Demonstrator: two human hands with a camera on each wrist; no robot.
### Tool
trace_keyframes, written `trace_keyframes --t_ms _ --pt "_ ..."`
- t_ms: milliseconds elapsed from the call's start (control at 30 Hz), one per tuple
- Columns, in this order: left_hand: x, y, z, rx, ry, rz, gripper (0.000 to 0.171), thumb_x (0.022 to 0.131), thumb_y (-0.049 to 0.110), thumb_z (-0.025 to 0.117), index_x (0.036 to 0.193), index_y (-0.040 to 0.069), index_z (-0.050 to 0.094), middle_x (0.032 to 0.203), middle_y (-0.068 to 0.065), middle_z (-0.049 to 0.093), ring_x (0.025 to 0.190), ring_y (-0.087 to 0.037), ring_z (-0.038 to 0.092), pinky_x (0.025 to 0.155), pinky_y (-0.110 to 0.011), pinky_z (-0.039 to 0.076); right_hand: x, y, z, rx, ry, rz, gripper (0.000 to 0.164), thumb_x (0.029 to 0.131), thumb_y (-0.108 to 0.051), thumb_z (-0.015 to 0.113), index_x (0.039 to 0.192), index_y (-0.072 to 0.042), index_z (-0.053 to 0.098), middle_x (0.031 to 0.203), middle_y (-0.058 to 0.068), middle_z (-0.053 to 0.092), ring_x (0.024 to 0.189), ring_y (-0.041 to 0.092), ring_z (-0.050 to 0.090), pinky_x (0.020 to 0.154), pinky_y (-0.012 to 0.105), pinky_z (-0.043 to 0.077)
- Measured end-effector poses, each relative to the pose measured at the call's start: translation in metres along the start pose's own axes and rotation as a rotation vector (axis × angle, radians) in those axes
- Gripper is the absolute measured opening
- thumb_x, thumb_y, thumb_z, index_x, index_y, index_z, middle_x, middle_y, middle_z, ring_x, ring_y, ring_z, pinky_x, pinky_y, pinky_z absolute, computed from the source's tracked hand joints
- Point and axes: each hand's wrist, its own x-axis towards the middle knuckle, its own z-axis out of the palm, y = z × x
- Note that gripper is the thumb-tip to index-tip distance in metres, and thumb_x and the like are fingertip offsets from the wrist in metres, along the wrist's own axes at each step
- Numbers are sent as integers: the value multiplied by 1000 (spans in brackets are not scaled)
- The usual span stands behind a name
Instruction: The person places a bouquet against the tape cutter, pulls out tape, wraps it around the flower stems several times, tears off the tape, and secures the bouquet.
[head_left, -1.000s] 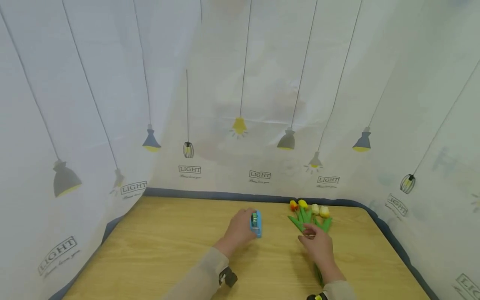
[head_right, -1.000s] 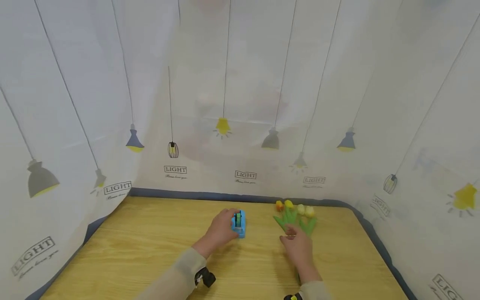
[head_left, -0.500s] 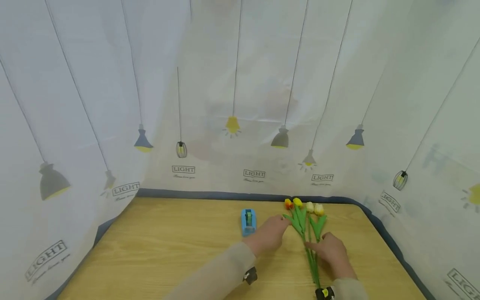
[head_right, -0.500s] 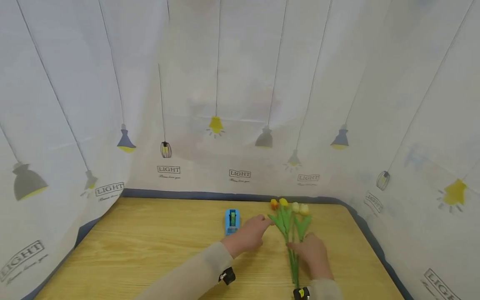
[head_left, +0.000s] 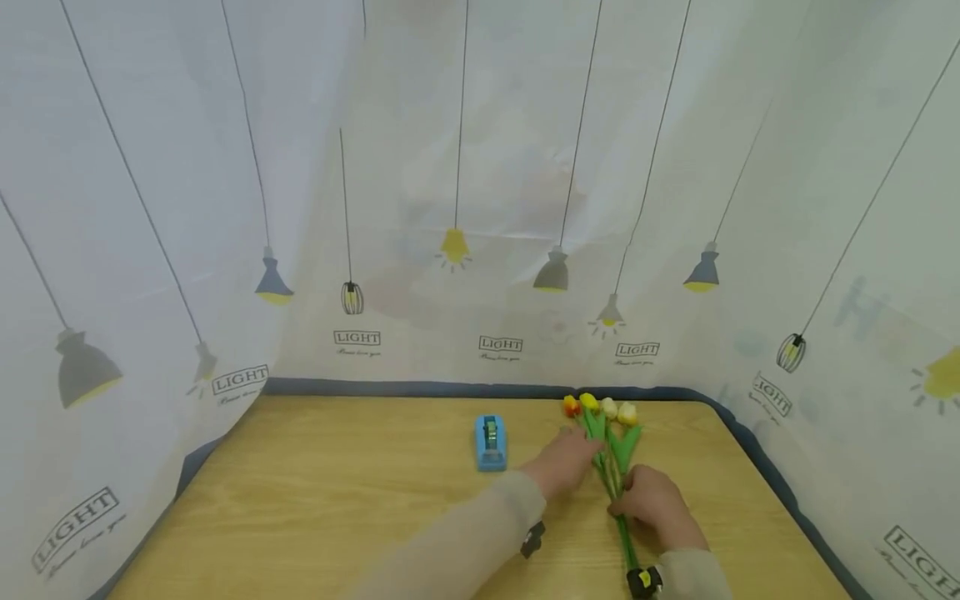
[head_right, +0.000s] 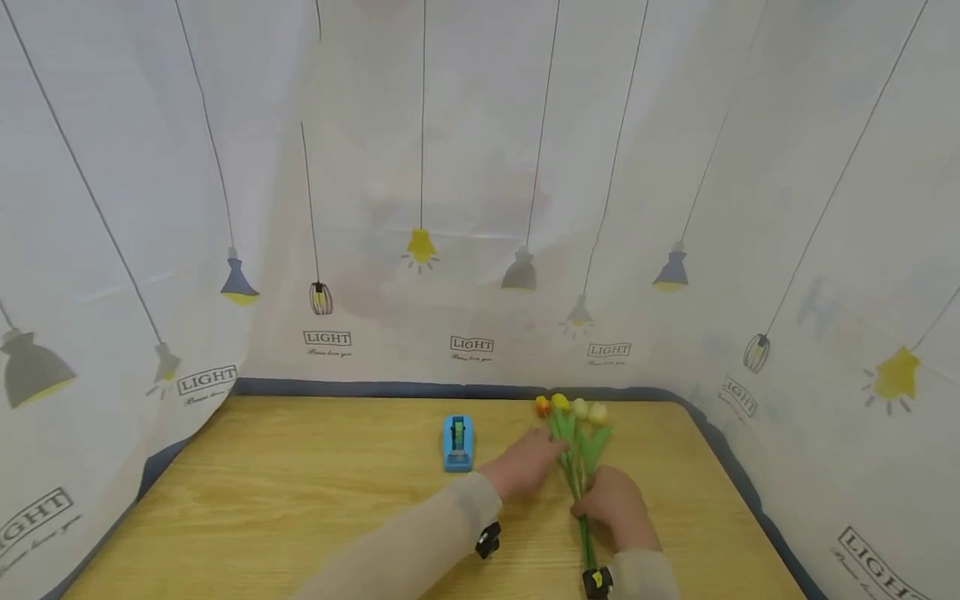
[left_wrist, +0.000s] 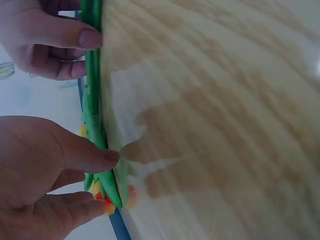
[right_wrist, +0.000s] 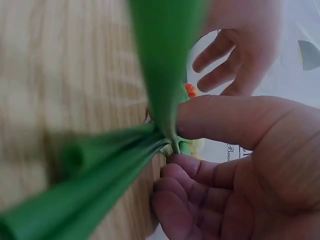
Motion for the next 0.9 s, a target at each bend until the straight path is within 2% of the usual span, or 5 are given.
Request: trace_keyframes --t_ms 167,333,533,733,900 --pt "1 10 -2 56 -32 33 46 112 15 53 155 29 54 161 -7 53 154 -32 44 123 -43 45 3 5 0 4 3 -51 34 73 -11 89 92 -1 63 82 9 64 70 22 61 60 31 50" --pt "6 16 -4 130 -42 95 47 108 14 62 151 32 60 162 -2 52 151 -29 48 121 -37 48 3 3 1 5 -1 -103 27 71 -9 89 80 -4 64 73 4 61 66 19 55 59 30 46" --pt "10 5 9 132 -83 107 37 103 16 70 133 37 74 128 13 71 119 -6 65 106 -21 52 0 -3 8 93 -112 -190 23 75 -7 86 78 -6 64 68 2 58 58 15 52 54 28 44" --pt "8 3 -1 98 -105 82 28 105 15 66 125 31 79 120 10 75 113 -6 67 102 -21 55 -4 -7 7 115 -140 -199 22 77 -6 87 83 -5 66 73 3 62 58 15 55 55 29 48" --pt "11 3 0 154 -102 95 25 107 16 63 123 28 78 114 8 76 104 -6 68 95 -21 57 -4 -8 8 83 -126 -190 25 77 -8 89 78 -7 64 68 2 61 56 14 54 54 28 47"
